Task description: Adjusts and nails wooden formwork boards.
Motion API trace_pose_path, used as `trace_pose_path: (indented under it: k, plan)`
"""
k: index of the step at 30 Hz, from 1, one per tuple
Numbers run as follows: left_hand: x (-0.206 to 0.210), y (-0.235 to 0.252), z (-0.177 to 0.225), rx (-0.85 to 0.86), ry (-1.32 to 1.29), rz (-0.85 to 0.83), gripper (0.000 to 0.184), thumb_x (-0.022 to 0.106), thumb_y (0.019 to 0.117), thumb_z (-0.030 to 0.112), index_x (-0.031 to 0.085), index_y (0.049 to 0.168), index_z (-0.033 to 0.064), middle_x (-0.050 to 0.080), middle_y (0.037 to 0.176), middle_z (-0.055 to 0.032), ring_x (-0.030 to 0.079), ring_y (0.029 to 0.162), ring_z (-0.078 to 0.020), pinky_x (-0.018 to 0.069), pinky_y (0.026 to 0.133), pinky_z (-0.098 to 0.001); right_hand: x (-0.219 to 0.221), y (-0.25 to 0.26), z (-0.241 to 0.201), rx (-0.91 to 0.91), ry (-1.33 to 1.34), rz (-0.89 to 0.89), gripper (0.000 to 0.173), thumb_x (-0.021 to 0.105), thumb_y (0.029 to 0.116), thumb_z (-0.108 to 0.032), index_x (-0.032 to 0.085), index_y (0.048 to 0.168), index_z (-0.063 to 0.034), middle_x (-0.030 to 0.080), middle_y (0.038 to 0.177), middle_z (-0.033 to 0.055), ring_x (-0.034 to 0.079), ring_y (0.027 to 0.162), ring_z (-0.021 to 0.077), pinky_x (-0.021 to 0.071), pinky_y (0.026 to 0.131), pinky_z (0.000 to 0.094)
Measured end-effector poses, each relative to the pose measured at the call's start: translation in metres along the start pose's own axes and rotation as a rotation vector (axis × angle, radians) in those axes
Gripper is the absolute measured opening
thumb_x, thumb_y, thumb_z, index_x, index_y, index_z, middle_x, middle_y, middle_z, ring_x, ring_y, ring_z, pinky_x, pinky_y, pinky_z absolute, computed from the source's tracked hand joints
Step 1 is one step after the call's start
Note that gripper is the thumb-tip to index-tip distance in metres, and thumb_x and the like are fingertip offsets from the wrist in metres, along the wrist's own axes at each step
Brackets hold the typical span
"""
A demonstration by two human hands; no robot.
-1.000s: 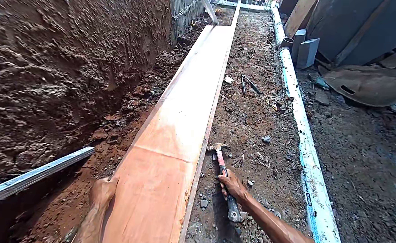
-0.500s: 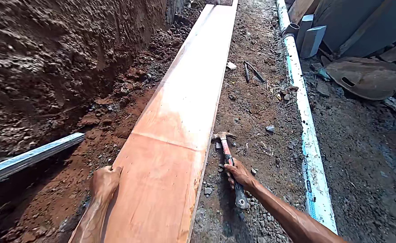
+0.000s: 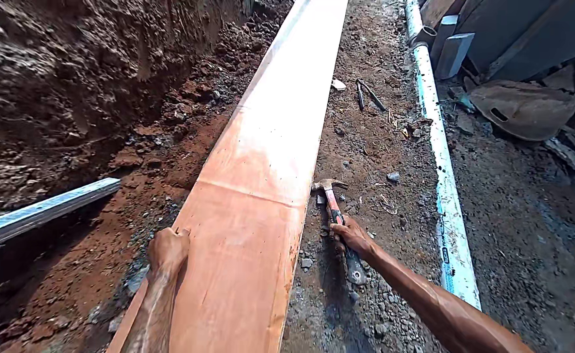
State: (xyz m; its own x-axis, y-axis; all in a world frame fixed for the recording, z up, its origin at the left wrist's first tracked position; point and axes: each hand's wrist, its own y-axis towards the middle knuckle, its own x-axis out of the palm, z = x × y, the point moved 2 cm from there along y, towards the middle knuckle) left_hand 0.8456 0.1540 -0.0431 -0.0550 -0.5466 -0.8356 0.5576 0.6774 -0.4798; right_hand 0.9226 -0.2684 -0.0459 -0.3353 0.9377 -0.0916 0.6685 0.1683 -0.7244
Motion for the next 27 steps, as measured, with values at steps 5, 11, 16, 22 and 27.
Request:
trace_pose_path:
  k: [5, 11, 16, 22, 27]
  plan:
    - [0.006, -0.012, -0.001, 0.052, -0.014, 0.1, 0.042, 0.057, 0.1064, 0.028, 0.062, 0.109, -0.0131, 0.063, 0.115, -0.0372, 0.059, 0.118, -0.0525, 0.0434, 0.1, -0.0658, 0.002, -0.003, -0.005, -0.046, 0.025, 0.057, 0.014, 0.052, 0.1067, -0.013, 0.051, 0.112, -0.0004, 0.055, 0.065, 0.0032, 0.053, 0.045, 0.0102, 0.0504, 0.045, 0.0244]
    - [0.012, -0.079, -0.04, 0.107, -0.39, 0.215, 0.04, 0.054, 0.1062, 0.026, 0.062, 0.133, -0.0028, 0.066, 0.122, -0.0281, 0.064, 0.114, -0.0408, 0.0466, 0.101, -0.0608, 0.001, -0.035, 0.019, -0.197, -0.095, 0.22, 0.02, 0.057, 0.1047, -0.018, 0.053, 0.117, -0.0028, 0.056, 0.065, 0.0036, 0.053, 0.047, 0.0122, 0.0505, 0.049, 0.0298]
    - [-0.001, -0.157, -0.114, -0.114, -0.912, 0.048, 0.016, 0.052, 0.1028, 0.017, 0.056, 0.087, 0.0159, 0.035, 0.053, 0.0109, 0.03, 0.038, -0.0009, 0.0283, 0.038, -0.0171, -0.003, -0.089, 0.044, -0.376, -0.299, 0.176, 0.033, 0.058, 0.102, -0.024, 0.052, 0.128, -0.0058, 0.058, 0.071, 0.0045, 0.056, 0.049, 0.0155, 0.0531, 0.05, 0.0369]
    - [-0.038, -0.228, -0.18, -0.286, -1.291, -0.093, 0.027, 0.041, 0.1046, 0.019, 0.054, 0.082, 0.0188, 0.034, 0.052, 0.0114, 0.028, 0.038, 0.0007, 0.024, 0.036, -0.0142, 0.023, -0.135, 0.049, -0.561, -0.644, -0.018, 0.041, 0.057, 0.1001, -0.028, 0.053, 0.133, -0.005, 0.064, 0.079, 0.0124, 0.062, 0.056, 0.0246, 0.0548, 0.056, 0.0501]
    - [-0.047, -0.27, -0.206, -0.274, -1.499, -0.092, 0.021, 0.041, 0.1015, 0.018, 0.056, 0.087, 0.0132, 0.035, 0.053, 0.0078, 0.03, 0.038, -0.0013, 0.0255, 0.036, -0.0147, 0.059, -0.159, 0.069, -0.561, -0.74, -0.199, 0.039, 0.057, 0.101, -0.034, 0.053, 0.133, -0.0113, 0.062, 0.078, 0.0086, 0.057, 0.051, 0.0199, 0.0523, 0.05, 0.0454]
